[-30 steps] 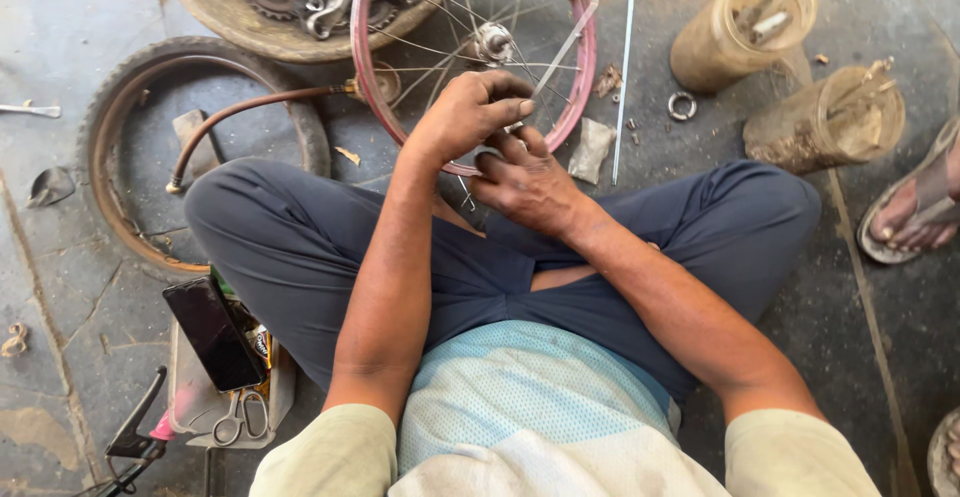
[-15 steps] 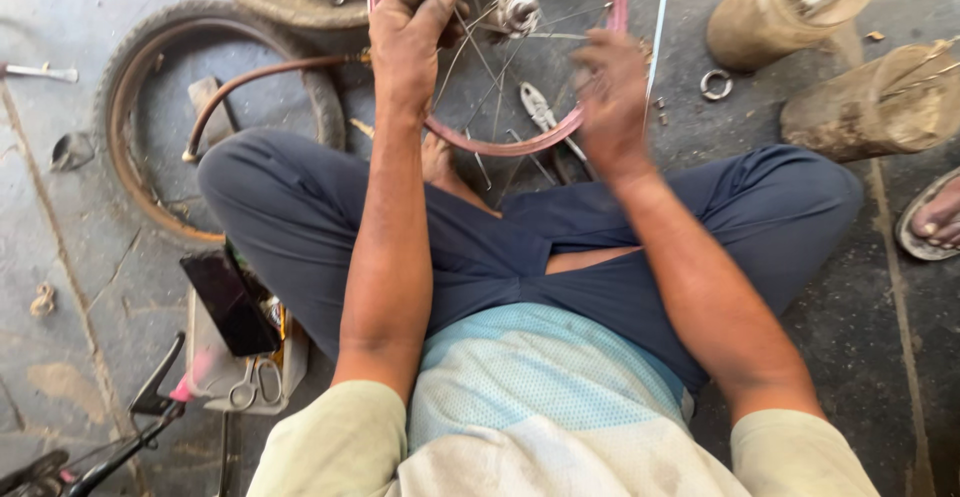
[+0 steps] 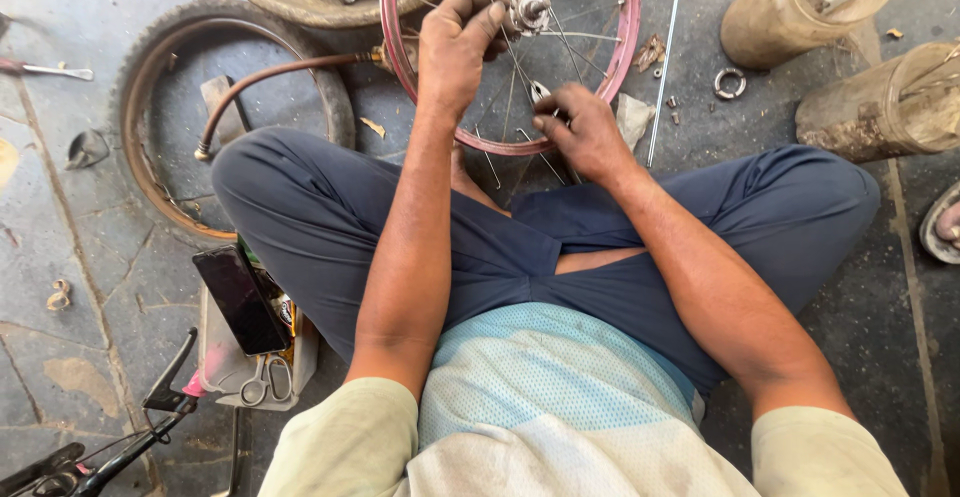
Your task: The person sits on the floor and repairs a bicycle wheel by adjusting and tightening the spokes. They use pliers to bend and secure the spokes, occasionally rotating the wheel to access different sections. The person also handles a small metal ring and a spoke wrench during the process.
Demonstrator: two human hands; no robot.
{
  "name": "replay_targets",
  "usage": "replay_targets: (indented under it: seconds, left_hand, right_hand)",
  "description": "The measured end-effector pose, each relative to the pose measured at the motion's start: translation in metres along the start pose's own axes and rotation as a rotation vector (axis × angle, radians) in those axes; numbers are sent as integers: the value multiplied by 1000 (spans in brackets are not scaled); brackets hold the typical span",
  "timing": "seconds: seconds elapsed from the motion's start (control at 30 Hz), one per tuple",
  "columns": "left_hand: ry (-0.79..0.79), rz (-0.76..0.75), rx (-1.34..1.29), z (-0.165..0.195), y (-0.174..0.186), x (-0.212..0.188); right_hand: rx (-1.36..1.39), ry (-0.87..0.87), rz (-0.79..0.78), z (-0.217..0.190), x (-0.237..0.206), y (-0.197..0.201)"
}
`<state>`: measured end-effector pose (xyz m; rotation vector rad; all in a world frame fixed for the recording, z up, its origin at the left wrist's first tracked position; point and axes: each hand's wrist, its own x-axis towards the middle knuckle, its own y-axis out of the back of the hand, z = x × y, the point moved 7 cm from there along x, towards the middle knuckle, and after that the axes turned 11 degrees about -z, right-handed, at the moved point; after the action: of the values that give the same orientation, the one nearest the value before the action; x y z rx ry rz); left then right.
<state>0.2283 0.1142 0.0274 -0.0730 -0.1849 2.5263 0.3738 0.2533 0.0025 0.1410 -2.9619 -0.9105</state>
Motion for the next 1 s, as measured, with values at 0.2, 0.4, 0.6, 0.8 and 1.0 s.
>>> replay_targets:
  seconds: [0.2,0.4,0.6,0.8,1.0]
  left_hand:
    - [93,-12,2,-1,-3,-2]
    - [191,-23,320,-4,-10,0]
    - [260,-137,425,-2,-16,-7]
    - [184,-243,495,11,-35,-8]
    - [14,-340,710,34,-63,-17]
  right_hand:
    - [0,-8,-22,-7,0,-6]
    - [34,-71,3,2,0,-9]
    - [19,-45,-38,3,2,-17]
    - [41,8,-64,2,0,-22]
    - [548,-82,121,27,1,2]
